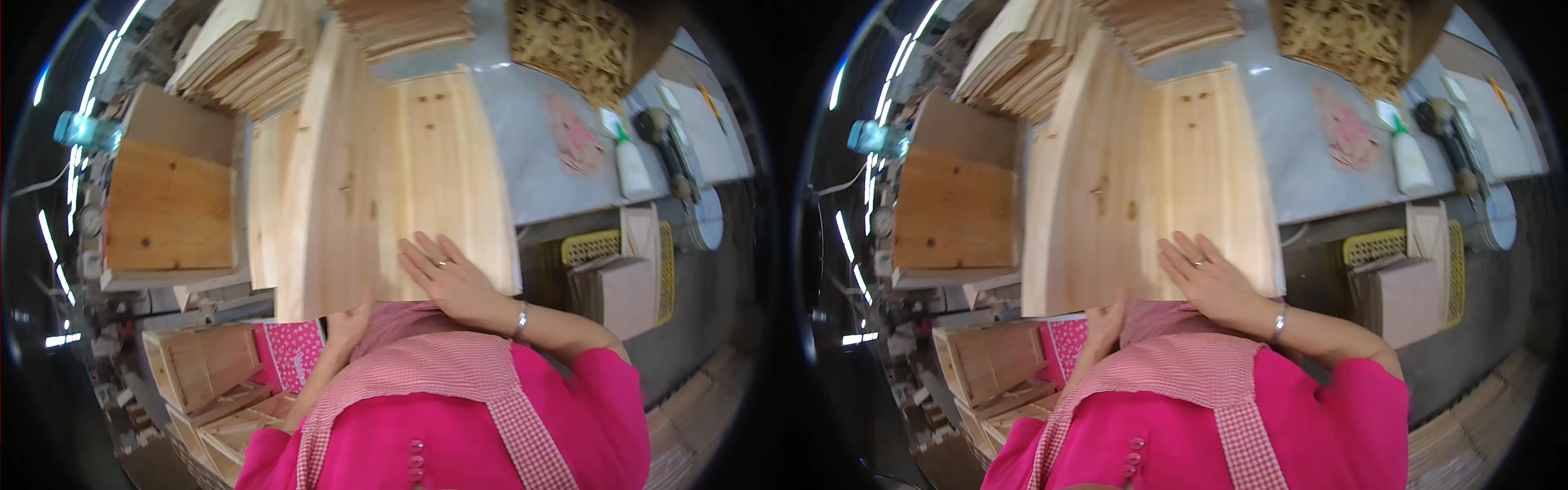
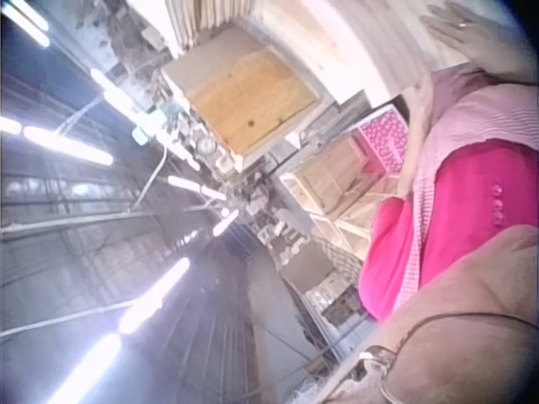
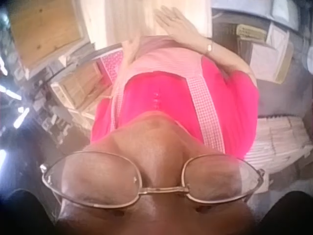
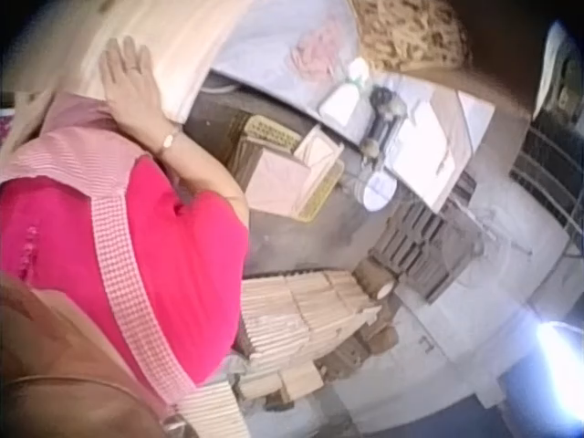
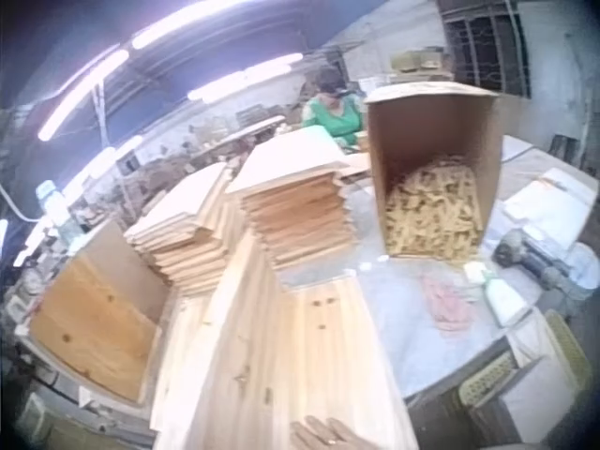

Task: Assembling wooden planter boxes by applying glue to panels and securing joints.

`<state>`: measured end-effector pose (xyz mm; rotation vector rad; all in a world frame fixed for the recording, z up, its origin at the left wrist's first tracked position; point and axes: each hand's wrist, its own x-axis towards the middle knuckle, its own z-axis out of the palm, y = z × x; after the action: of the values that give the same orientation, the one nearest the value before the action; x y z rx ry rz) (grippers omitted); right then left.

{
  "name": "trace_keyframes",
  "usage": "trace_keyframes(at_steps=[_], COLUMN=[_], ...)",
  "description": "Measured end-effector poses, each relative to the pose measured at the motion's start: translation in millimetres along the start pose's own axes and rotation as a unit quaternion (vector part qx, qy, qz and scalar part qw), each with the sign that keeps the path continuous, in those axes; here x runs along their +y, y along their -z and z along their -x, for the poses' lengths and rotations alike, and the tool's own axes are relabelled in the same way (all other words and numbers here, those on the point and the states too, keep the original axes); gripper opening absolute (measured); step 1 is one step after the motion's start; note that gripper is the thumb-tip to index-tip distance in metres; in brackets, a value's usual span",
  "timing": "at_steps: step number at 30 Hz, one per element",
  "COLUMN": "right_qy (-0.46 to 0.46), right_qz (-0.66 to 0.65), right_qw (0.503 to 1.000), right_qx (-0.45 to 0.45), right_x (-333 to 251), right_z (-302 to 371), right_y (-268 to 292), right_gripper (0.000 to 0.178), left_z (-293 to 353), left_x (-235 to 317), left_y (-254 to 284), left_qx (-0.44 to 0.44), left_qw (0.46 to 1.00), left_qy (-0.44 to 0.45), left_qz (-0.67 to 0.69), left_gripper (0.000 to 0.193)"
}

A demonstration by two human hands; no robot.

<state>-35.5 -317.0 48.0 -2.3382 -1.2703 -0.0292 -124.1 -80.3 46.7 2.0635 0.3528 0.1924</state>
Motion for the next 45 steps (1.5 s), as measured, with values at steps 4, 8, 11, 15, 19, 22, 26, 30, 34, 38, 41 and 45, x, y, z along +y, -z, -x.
trace_keyframes(at_steps=[4, 8, 11, 15, 19, 22, 26, 30, 34, 38, 41, 45], right_qy=[0.029, -0.058, -0.309, -0.368, -0.415, -0.388, -0.522, -0.653, -0.611, -0.574, -0.661, -0.612], right_qz=[-0.008, 0.03, 0.274, 0.25, 0.252, 0.203, 0.233, 0.27, 0.274, 0.232, 0.293, 0.362], right_qw=[1.0, 0.985, 0.87, 0.858, 0.819, 0.8, 0.717, 0.7, 0.738, 0.773, 0.673, 0.627], right_qx=[0.009, 0.163, 0.269, 0.257, 0.306, 0.409, 0.398, 0.107, 0.088, 0.138, 0.155, 0.319], right_x=[19, 110, 180, 255, 250, 184, 110, 32, 16, 22, 18, 21], right_z=[1, 4, 33, 65, 67, 108, 240, 327, 328, 320, 307, 279], right_y=[1, 27, 92, 84, 82, 97, 53, -32, -35, -12, 47, 149], right_gripper=[0.059, 0.053, 0.042, 0.021, 0.027, 0.045, 0.054, 0.058, 0.047, 0.031, 0.021, 0.018], left_z=[-1, -5, -2, -10, -15, -12, -11, -17, -21, -20, -19, -16], left_x=[-1, -3, 7, -13, -2, 3, 1, -13, -7, -8, -8, 4], left_y=[4, -3, 2, 4, -2, -2, 0, 4, -3, 4, -2, 4], left_qx=[0.019, 0.021, 0.063, 0.043, 0.036, 0.028, 0.033, 0.014, 0.008, 0.018, 0.048, -0.029], left_qw=[0.997, 0.997, 0.993, 0.996, 0.993, 0.992, 0.991, 0.985, 0.981, 0.984, 0.987, 0.986], left_qy=[0.052, 0.036, 0.099, 0.025, 0.041, 0.038, 0.036, 0.052, 0.03, 0.021, 0.01, 0.015], left_qz=[0.045, 0.071, -0.002, 0.075, 0.1, 0.115, 0.125, 0.167, 0.191, 0.174, 0.155, 0.162], left_gripper=[0.03, 0.029, 0.03, 0.033, 0.034, 0.038, 0.041, 0.039, 0.048, 0.045, 0.034, 0.025])
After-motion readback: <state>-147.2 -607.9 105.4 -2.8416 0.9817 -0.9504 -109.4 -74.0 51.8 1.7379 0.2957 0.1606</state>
